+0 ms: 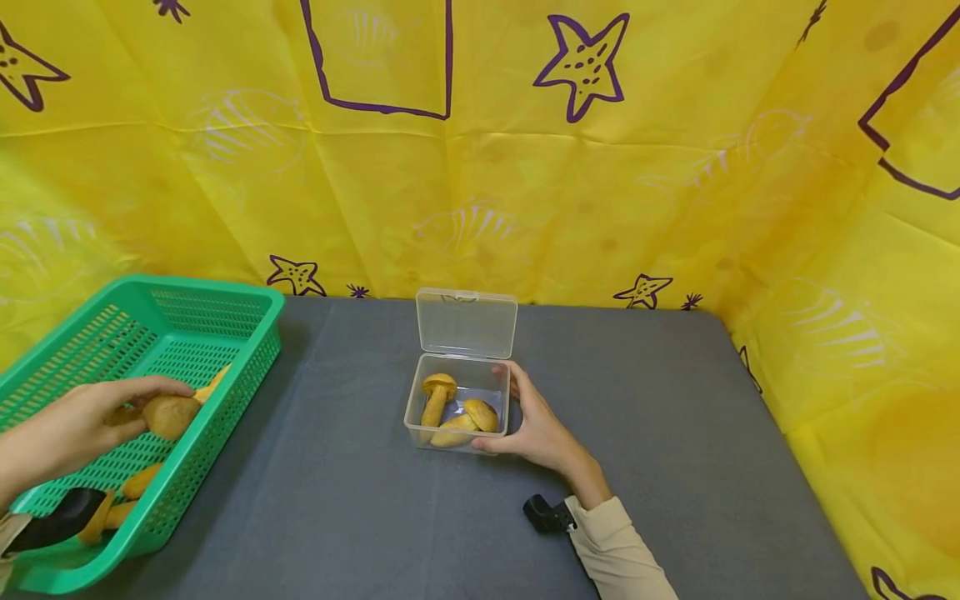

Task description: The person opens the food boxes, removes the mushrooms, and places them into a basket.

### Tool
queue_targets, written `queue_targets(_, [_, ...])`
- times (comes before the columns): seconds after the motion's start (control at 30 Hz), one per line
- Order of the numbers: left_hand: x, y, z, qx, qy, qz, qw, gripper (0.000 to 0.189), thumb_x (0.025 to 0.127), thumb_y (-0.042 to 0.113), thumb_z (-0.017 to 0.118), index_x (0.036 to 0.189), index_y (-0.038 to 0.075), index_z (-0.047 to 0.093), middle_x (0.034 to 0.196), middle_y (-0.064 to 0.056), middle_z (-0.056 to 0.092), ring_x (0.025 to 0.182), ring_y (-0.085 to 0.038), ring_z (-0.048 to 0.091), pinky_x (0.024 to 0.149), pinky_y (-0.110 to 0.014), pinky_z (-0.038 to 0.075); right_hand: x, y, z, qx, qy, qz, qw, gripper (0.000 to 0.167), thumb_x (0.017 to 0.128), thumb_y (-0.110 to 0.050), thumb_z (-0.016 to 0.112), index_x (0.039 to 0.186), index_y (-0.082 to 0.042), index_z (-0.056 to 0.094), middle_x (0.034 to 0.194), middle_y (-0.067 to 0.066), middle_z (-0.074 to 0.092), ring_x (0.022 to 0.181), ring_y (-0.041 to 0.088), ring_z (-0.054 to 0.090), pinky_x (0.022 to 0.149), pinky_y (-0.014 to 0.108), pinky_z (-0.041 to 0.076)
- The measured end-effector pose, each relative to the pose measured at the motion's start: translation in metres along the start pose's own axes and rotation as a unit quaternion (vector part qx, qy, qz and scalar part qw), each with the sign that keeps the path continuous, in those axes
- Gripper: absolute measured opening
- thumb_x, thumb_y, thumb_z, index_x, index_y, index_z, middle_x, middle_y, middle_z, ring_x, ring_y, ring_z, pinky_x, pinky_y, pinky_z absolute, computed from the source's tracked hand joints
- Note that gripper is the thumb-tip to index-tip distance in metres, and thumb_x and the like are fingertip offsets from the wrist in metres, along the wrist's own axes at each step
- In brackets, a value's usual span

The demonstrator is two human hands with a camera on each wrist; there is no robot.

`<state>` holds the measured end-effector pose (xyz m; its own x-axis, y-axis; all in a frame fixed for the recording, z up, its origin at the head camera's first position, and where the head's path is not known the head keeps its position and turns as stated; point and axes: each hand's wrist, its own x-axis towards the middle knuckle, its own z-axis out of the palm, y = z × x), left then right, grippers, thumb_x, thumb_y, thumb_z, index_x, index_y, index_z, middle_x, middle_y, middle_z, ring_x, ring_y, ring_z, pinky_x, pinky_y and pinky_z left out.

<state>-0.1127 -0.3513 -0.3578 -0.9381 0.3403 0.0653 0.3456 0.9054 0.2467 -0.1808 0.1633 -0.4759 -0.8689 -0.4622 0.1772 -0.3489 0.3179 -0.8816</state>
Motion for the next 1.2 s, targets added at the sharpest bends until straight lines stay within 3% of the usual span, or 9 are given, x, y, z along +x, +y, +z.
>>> queue_targets(0.13, [0.0, -0.004, 0.003, -0.005, -0.029, -0.012, 0.9995, 0.046, 0.078, -0.01, 0.073, 0.118, 0.012, 0.067, 0.111, -0.016, 0.071, 0.084, 0.001, 0.054, 0.06, -0.022, 0.043, 0.0, 0.0, 0.0, 0.002, -0.002, 0.002, 1.0, 0.1, 0.071, -0.022, 0.091, 0.149, -0.019, 0.027, 0.152, 0.009, 0.038, 0.145, 0.029, 0.034, 0.12, 0.057, 0.024])
queue_targets(0.33, [-0.001, -0.007, 0.01, -0.002, -0.004, 0.015, 0.9999, 0.049, 0.073, -0.012, 0.075, 0.114, 0.015, 0.07, 0.106, -0.007, 0.073, 0.088, 0.006, 0.056, 0.063, -0.022, 0.048, 0.001, -0.001, 0.0, 0.001, -0.002, 0.003, 1.0, 0.1, 0.072, -0.023, 0.09, 0.149, -0.019, 0.028, 0.152, 0.01, 0.038, 0.145, 0.029, 0.034, 0.12, 0.058, 0.023])
queue_targets(0.57, [-0.002, -0.008, 0.012, -0.006, -0.027, 0.01, 0.9996, 0.047, 0.075, -0.004, 0.079, 0.118, 0.013, 0.07, 0.112, -0.01, 0.072, 0.094, 0.004, 0.059, 0.069, -0.026, 0.053, 0.001, -0.001, 0.0, 0.001, -0.004, 0.005, 1.0, 0.099, 0.072, -0.023, 0.09, 0.149, -0.019, 0.027, 0.153, 0.012, 0.038, 0.145, 0.03, 0.033, 0.12, 0.058, 0.023])
queue_targets(0.63, [-0.003, -0.008, 0.012, -0.008, -0.038, 0.004, 0.9992, 0.048, 0.075, 0.0, 0.08, 0.12, 0.013, 0.069, 0.116, -0.01, 0.072, 0.096, -0.002, 0.063, 0.072, -0.028, 0.054, 0.001, -0.001, 0.0, 0.003, -0.004, 0.006, 1.0, 0.1, 0.072, -0.023, 0.09, 0.149, -0.019, 0.027, 0.153, 0.013, 0.037, 0.145, 0.03, 0.033, 0.12, 0.058, 0.023])
queue_targets(0.73, [-0.004, -0.007, 0.012, -0.015, -0.052, -0.011, 0.9985, 0.051, 0.077, -0.004, 0.077, 0.124, 0.014, 0.068, 0.122, -0.011, 0.07, 0.102, -0.021, 0.067, 0.075, -0.034, 0.056, 0.001, -0.001, 0.0, 0.004, -0.004, 0.006, 1.0, 0.1, 0.072, -0.023, 0.09, 0.149, -0.017, 0.027, 0.152, 0.014, 0.037, 0.145, 0.03, 0.033, 0.12, 0.059, 0.023])
queue_targets(0.83, [-0.004, -0.005, 0.012, -0.008, -0.035, -0.004, 0.9993, 0.058, 0.074, -0.011, 0.073, 0.125, 0.015, 0.067, 0.123, -0.009, 0.069, 0.103, -0.035, 0.066, 0.075, -0.036, 0.055, 0.001, -0.001, 0.0, 0.003, -0.004, 0.006, 1.0, 0.1, 0.071, -0.023, 0.09, 0.149, -0.016, 0.027, 0.152, 0.014, 0.037, 0.145, 0.03, 0.033, 0.12, 0.058, 0.023])
queue_targets(0.97, [-0.004, 0.002, 0.009, 0.01, 0.003, 0.013, 0.9999, 0.06, 0.071, -0.012, 0.076, 0.125, 0.014, 0.066, 0.12, -0.007, 0.07, 0.101, -0.035, 0.065, 0.073, -0.033, 0.055, 0.002, -0.001, 0.001, 0.003, -0.005, 0.005, 1.0, 0.099, 0.071, -0.022, 0.09, 0.148, -0.015, 0.028, 0.153, 0.015, 0.037, 0.145, 0.03, 0.033, 0.12, 0.058, 0.023])
queue_targets(1.2, [0.008, 0.02, 0.001, 0.008, 0.028, 0.028, 0.9992, 0.056, 0.075, -0.002, 0.081, 0.127, 0.007, 0.064, 0.123, -0.016, 0.068, 0.104, -0.037, 0.063, 0.074, -0.037, 0.054, 0.001, -0.001, 0.0, 0.003, -0.005, 0.005, 1.0, 0.099, 0.072, -0.023, 0.09, 0.148, -0.015, 0.028, 0.152, 0.015, 0.037, 0.145, 0.031, 0.033, 0.119, 0.059, 0.024])
